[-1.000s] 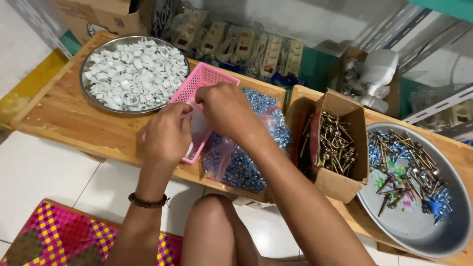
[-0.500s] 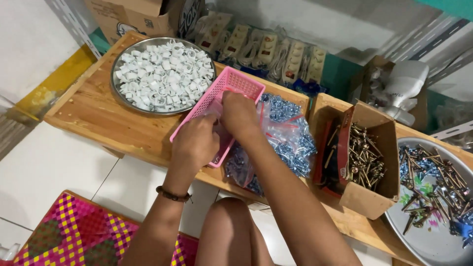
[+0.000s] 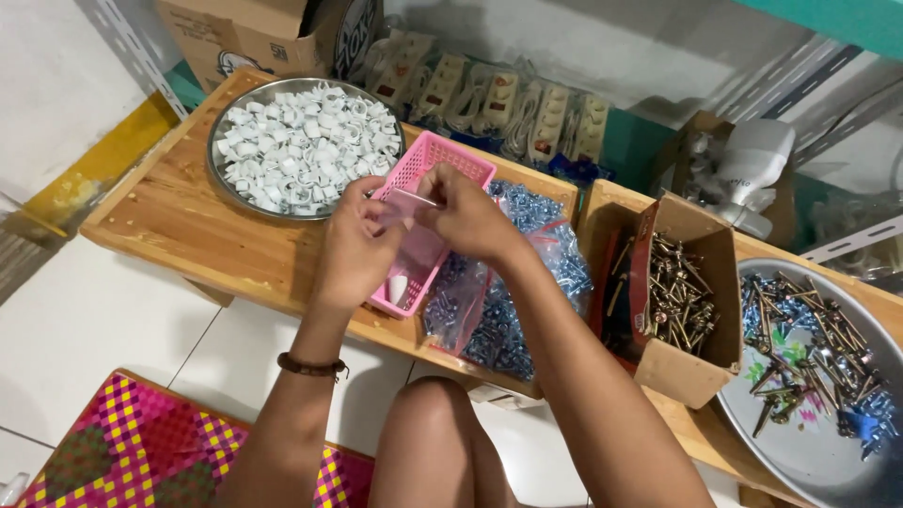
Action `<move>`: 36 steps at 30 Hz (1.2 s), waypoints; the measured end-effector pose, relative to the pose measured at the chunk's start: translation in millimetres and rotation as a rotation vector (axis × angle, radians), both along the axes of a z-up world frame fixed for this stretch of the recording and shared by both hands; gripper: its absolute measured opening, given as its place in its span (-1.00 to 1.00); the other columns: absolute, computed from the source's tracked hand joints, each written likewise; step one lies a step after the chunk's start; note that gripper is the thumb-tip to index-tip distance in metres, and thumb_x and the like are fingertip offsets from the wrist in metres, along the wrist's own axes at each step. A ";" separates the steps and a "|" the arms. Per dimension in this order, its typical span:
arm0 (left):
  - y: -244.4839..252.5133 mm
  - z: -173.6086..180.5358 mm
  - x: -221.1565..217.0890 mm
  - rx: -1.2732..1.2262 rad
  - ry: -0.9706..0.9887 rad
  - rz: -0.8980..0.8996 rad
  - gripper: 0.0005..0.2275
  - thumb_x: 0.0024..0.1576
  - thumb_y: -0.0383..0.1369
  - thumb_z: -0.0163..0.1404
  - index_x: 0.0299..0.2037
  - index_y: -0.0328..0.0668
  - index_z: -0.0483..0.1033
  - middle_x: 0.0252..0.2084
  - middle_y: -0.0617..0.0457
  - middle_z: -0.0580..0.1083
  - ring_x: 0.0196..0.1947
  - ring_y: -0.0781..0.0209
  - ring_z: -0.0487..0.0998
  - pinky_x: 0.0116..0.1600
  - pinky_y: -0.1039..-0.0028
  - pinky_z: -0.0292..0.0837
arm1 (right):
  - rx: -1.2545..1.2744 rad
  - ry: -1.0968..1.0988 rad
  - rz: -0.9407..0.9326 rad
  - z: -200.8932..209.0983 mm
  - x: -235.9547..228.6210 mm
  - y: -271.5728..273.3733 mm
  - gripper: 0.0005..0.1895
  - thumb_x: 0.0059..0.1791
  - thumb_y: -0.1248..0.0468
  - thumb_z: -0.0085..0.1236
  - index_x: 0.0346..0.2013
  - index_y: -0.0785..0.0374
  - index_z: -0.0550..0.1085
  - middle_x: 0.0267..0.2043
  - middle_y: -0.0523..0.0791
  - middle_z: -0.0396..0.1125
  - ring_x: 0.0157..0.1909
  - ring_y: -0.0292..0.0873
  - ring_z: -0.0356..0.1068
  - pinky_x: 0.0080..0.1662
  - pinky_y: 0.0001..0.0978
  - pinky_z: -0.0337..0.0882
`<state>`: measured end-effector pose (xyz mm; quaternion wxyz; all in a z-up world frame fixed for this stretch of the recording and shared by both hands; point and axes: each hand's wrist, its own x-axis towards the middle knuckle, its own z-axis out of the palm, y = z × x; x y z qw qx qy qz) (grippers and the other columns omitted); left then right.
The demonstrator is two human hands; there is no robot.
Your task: The person sorts blue plastic fasteners and metal screws into small plastic bags by hand. The person picks up the items from a tray and a box, places them into the bags, and sets the bags aside on a wooden table.
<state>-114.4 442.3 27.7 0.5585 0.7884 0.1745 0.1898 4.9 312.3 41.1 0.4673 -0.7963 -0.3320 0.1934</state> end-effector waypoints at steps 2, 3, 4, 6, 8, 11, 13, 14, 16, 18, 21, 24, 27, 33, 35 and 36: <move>5.3 -10.8 4.2 -0.024 -0.034 0.001 -0.56 0.06 -0.47 0.10 0.18 -0.21 0.36 -0.23 -0.13 0.56 -0.29 0.11 0.65 -0.21 0.42 0.55 | 0.081 0.062 -0.011 -1.8 0.1 -4.4 -0.65 -0.10 0.31 0.20 -0.04 0.32 0.44 -0.31 -0.04 0.38 -0.18 -0.10 0.39 -0.13 -0.31 0.36; 7.9 -16.2 7.4 -0.050 -0.068 0.001 -0.63 0.06 -0.51 0.10 0.11 -0.22 0.43 -0.32 -0.07 0.56 -0.37 0.23 0.64 -0.29 0.51 0.53 | 0.160 0.123 -0.024 -2.5 1.0 -7.0 -0.59 -0.11 0.30 0.26 0.00 0.31 0.43 -0.31 -0.09 0.35 -0.21 -0.19 0.34 -0.16 -0.42 0.31; 10.7 -16.9 9.7 -0.049 -0.070 -0.001 -0.63 0.06 -0.51 0.10 0.11 -0.22 0.43 -0.32 -0.07 0.56 -0.37 0.23 0.64 -0.29 0.51 0.53 | 0.162 0.121 -0.026 6.4 -1.9 -9.9 -0.59 -0.11 0.30 0.26 0.00 0.31 0.43 -0.31 -0.09 0.35 -0.21 -0.19 0.34 -0.16 -0.42 0.31; 13.9 -21.4 11.6 0.007 -0.029 0.006 -0.67 0.03 -0.44 0.18 0.01 -0.23 0.51 -0.32 -0.11 0.58 -0.37 0.22 0.66 -0.30 0.47 0.55 | 0.244 0.168 -0.070 21.2 -10.1 -17.7 -0.51 -0.09 0.31 0.21 0.12 0.36 0.41 -0.32 -0.12 0.31 -0.24 -0.26 0.30 -0.22 -0.50 0.26; 8.8 -15.8 10.1 0.040 0.010 0.023 -0.70 0.01 -0.41 0.20 -0.03 -0.20 0.55 -0.31 -0.11 0.59 -0.35 0.20 0.65 -0.26 0.44 0.54 | 0.205 0.108 -0.105 10.0 4.9 -23.5 -0.53 -0.12 0.34 0.25 0.09 0.30 0.47 -0.36 -0.15 0.36 -0.29 -0.30 0.36 -0.23 -0.52 0.32; 9.7 -17.4 12.6 0.134 0.099 0.054 -0.76 0.00 -0.34 0.21 -0.11 -0.05 0.61 -0.30 0.03 0.62 -0.30 0.22 0.65 -0.21 0.43 0.53 | 0.114 0.001 -0.159 5.0 13.9 -28.8 -0.58 -0.18 0.36 0.30 -0.01 0.23 0.57 -0.42 -0.17 0.43 -0.36 -0.31 0.43 -0.24 -0.51 0.40; 8.2 -17.7 12.9 0.193 0.152 0.065 -0.80 0.01 -0.29 0.20 -0.16 0.06 0.63 -0.30 0.15 0.63 -0.27 0.26 0.66 -0.19 0.45 0.53 | 0.059 -0.044 -0.185 8.5 11.2 -31.3 -0.63 -0.19 0.35 0.32 -0.08 0.22 0.60 -0.44 -0.16 0.45 -0.39 -0.30 0.45 -0.24 -0.48 0.42; 5.7 -15.5 10.6 0.198 0.135 0.064 -0.84 0.02 -0.29 0.18 -0.19 0.06 0.64 -0.34 0.13 0.63 -0.29 0.21 0.66 -0.22 0.41 0.53 | 0.027 -0.068 -0.209 12.0 7.2 -31.5 -0.74 -0.15 0.32 0.30 -0.17 0.21 0.62 -0.48 -0.16 0.47 -0.42 -0.28 0.45 -0.26 -0.46 0.44; 2.9 -13.1 5.5 0.201 0.126 0.062 -0.88 0.04 -0.30 0.15 -0.23 0.06 0.66 -0.37 0.10 0.63 -0.31 0.16 0.67 -0.24 0.37 0.53 | -0.007 -0.085 -0.232 13.8 1.4 -32.8 -0.84 -0.11 0.29 0.27 -0.25 0.19 0.64 -0.51 -0.15 0.50 -0.46 -0.26 0.46 -0.27 -0.44 0.45; 3.2 -10.5 3.6 0.217 0.039 0.056 -0.93 0.12 -0.31 0.14 -0.26 0.00 0.67 -0.45 0.04 0.60 -0.40 0.11 0.65 -0.30 0.34 0.50 | 0.001 -0.143 -0.271 13.7 1.4 -34.3 -0.89 -0.04 0.29 0.22 -0.26 0.18 0.63 -0.53 -0.16 0.50 -0.51 -0.28 0.46 -0.32 -0.47 0.44; 1.7 -11.1 5.0 0.315 0.064 0.082 -0.91 0.11 -0.34 0.11 -0.26 -0.06 0.66 -0.39 -0.01 0.62 -0.28 -0.03 0.66 -0.20 0.22 0.52 | 0.044 -0.248 -0.385 6.4 6.4 -33.2 -0.91 -0.04 0.25 0.27 -0.27 0.16 0.64 -0.49 -0.10 0.50 -0.41 -0.12 0.49 -0.25 -0.29 0.46; 9.1 -26.9 11.8 0.433 0.106 0.068 -0.88 0.10 -0.32 0.09 -0.21 -0.04 0.63 -0.33 0.01 0.63 -0.19 -0.05 0.64 -0.12 0.18 0.54 | 0.037 -0.265 -0.499 9.7 10.8 -39.2 -0.91 -0.04 0.14 0.28 -0.30 0.01 0.65 -0.48 -0.20 0.50 -0.37 -0.19 0.47 -0.21 -0.32 0.44; 2.5 -17.0 8.9 0.478 0.016 0.111 -0.65 0.05 -0.44 0.15 0.07 -0.26 0.54 -0.08 -0.22 0.56 -0.04 -0.22 0.59 -0.02 0.04 0.54 | 0.027 -0.267 -0.538 18.6 10.0 -48.6 -0.92 -0.04 0.10 0.22 -0.35 -0.10 0.65 -0.54 -0.30 0.46 -0.40 -0.27 0.47 -0.22 -0.37 0.43; -23.6 21.4 -3.8 0.409 -0.243 0.033 -0.45 0.00 -0.42 0.12 0.27 -0.17 0.33 0.18 -0.14 0.35 0.01 -0.17 0.55 0.03 0.01 0.49 | 0.218 -0.278 -0.474 51.6 -22.8 -71.1 -0.90 0.02 0.29 0.22 -0.26 0.20 0.66 -0.59 -0.13 0.45 -0.50 -0.30 0.37 -0.36 -0.48 0.40; -33.5 40.6 -9.6 0.429 -0.345 -0.027 -0.49 0.06 -0.46 0.04 0.28 -0.24 0.32 0.18 -0.20 0.36 0.08 -0.26 0.50 0.11 0.00 0.42 | 0.244 -0.268 -0.491 56.2 -34.1 -81.6 -0.92 0.00 0.30 0.28 -0.28 0.23 0.65 -0.59 -0.12 0.45 -0.50 -0.32 0.35 -0.37 -0.50 0.39; -38.5 50.4 -12.8 0.448 -0.448 -0.088 -0.53 0.11 -0.51 -0.05 0.29 -0.30 0.31 0.18 -0.26 0.37 0.15 -0.35 0.45 0.20 -0.02 0.34 | 0.271 -0.259 -0.510 58.6 -39.8 -86.8 -0.92 -0.03 0.31 0.34 -0.29 0.27 0.65 -0.58 -0.11 0.45 -0.51 -0.34 0.33 -0.39 -0.51 0.38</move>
